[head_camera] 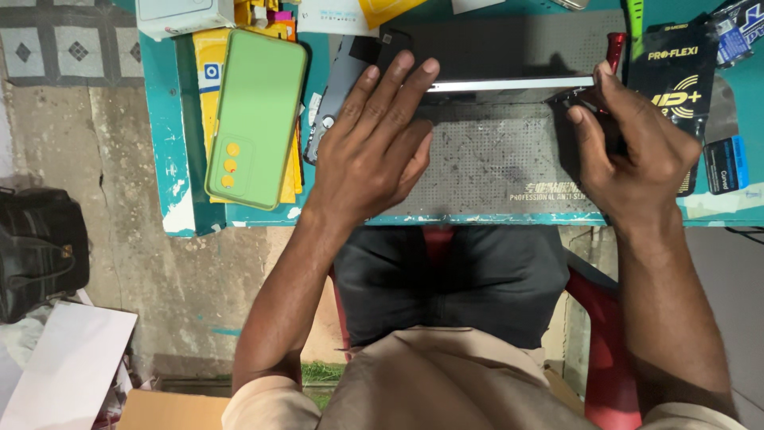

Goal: The person uses a red prying tool to separate the screen from the smartphone chassis. They carefully pry along the edges, lift the screen, and inspect the internal components before placing the screen back onto the device.

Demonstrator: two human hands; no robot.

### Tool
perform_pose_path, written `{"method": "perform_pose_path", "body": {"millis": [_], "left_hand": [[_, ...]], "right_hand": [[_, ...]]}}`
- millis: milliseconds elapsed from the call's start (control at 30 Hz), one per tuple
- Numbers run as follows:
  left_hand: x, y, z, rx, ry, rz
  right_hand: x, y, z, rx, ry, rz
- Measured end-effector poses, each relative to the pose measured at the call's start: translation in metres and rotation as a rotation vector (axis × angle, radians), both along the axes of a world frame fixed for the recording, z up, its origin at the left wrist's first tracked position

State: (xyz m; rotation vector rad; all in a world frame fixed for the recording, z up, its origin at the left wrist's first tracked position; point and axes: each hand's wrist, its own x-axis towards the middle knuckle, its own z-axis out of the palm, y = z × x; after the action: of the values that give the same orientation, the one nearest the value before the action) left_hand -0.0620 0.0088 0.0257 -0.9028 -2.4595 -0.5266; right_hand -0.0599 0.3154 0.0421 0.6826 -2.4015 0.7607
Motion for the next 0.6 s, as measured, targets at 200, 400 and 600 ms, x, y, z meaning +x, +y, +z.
{"method": "perform_pose_path", "body": {"millis": [200, 400, 600], "left_hand": [[-0.0003, -0.001, 0.0018, -0.005, -0.01, -0.015], [-0.0001, -0.0005, 0.0049, -0.014, -0.035, -0.018], [-0.0006, 0.0018, 0.0061, -0.027, 0.005, -0.007]], "right_hand": [[-0.0011, -0.0011, 0.001, -0.022, -0.012, 0.004], [-0.005, -0.0022, -0.0007, -0.035, -0.002, -0.011], [-0.0027, -0.0056, 0.0015, -0.037, 0.006, -0.051]]}}
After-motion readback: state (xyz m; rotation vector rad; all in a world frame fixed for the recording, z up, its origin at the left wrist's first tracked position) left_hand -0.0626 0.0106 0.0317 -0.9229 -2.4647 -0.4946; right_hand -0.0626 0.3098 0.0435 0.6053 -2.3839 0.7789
